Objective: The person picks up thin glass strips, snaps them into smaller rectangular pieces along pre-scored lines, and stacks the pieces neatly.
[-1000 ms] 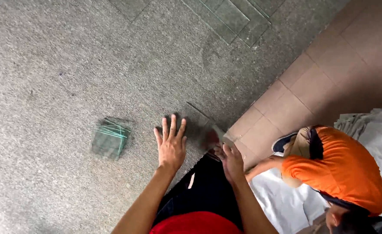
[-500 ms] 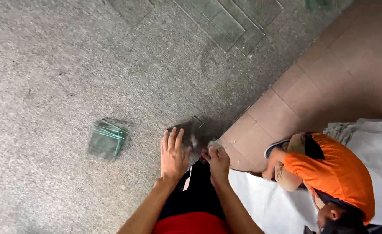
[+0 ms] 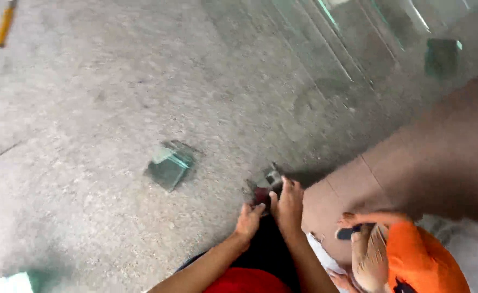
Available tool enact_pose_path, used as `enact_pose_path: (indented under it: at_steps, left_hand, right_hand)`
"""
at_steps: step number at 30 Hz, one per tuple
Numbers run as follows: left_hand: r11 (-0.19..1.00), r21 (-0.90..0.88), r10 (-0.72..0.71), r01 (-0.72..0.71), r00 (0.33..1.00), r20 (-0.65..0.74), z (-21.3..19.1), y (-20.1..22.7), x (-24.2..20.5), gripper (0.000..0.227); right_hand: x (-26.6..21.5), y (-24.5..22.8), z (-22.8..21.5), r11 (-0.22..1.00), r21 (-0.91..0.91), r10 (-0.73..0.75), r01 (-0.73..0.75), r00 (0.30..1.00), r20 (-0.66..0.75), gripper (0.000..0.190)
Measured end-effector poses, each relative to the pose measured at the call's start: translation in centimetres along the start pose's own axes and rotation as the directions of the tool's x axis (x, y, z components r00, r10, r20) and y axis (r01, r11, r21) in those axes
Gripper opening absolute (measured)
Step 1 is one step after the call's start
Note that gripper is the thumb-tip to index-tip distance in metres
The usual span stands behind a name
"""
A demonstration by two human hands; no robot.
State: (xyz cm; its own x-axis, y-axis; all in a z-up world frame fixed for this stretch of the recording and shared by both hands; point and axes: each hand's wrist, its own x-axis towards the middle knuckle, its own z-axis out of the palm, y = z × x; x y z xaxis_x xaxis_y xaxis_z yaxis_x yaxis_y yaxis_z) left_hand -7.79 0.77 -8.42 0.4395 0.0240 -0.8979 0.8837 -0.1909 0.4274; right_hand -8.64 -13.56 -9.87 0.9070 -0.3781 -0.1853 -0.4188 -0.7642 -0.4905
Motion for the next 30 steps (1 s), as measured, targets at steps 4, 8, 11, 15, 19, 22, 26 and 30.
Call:
enact_pose_path:
  at_steps: [4, 8, 11, 15, 19, 22, 26, 30]
  left_hand:
    - [0.978, -0.146, -0.122, 0.147, 0.979, 0.166, -0.7, 2.9, -2.0, 0.056]
    - [0.968, -0.158, -0.151, 0.194, 0.956, 0.250, -1.4, 3.3, -1.7, 0.051]
    - [0.961, -0.193, -0.138, 0.197, 0.950, 0.281, -2.5, 3.0, -1.2, 0.041]
    - [0.927, -0.363, -0.005, 0.092, 0.972, 0.234, -9.5, 5.9, -4.2, 0.045]
    - [0.949, -0.298, 0.058, -0.099, 0.988, -0.144, -17.3, 8.1, -6.5, 0.055]
    - [0.947, -0.283, 0.034, -0.154, 0.921, -0.387, -20.8, 9.7, -6.7, 0.068]
    - [0.907, -0.374, -0.015, -0.191, 0.875, -0.484, -22.1, 8.3, -1.9, 0.083]
    - [0.858, -0.494, -0.054, -0.140, 0.932, -0.358, -21.6, 9.2, -0.2, 0.082]
  right_hand:
    - [2.8, 2.3, 0.5, 0.991, -0.010, 0.135, -0.134, 0.981, 0.138, 0.050]
    - [6.0, 1.0, -4.3, 0.986, 0.017, 0.130, -0.166, 0.829, 0.544, 0.046]
    - [6.2, -5.3, -8.1, 0.977, 0.054, 0.135, -0.206, 0.794, 0.593, 0.023]
    - [7.5, -15.0, -9.0, 0.979, 0.093, 0.087, -0.183, 0.779, 0.621, 0.034]
    - [9.6, -22.9, -3.6, 0.989, 0.147, -0.077, -0.026, 0.755, 0.651, 0.030]
    - [11.3, -26.6, 2.1, 0.983, 0.170, -0.168, 0.075, 0.745, 0.645, 0.029]
    - [13.4, -26.7, 10.0, 0.978, -0.008, -0.166, 0.207, 0.803, 0.572, 0.038]
    - [11.5, -29.9, 6.8, 0.934, -0.070, -0.290, 0.351, 0.857, 0.426, 0.041]
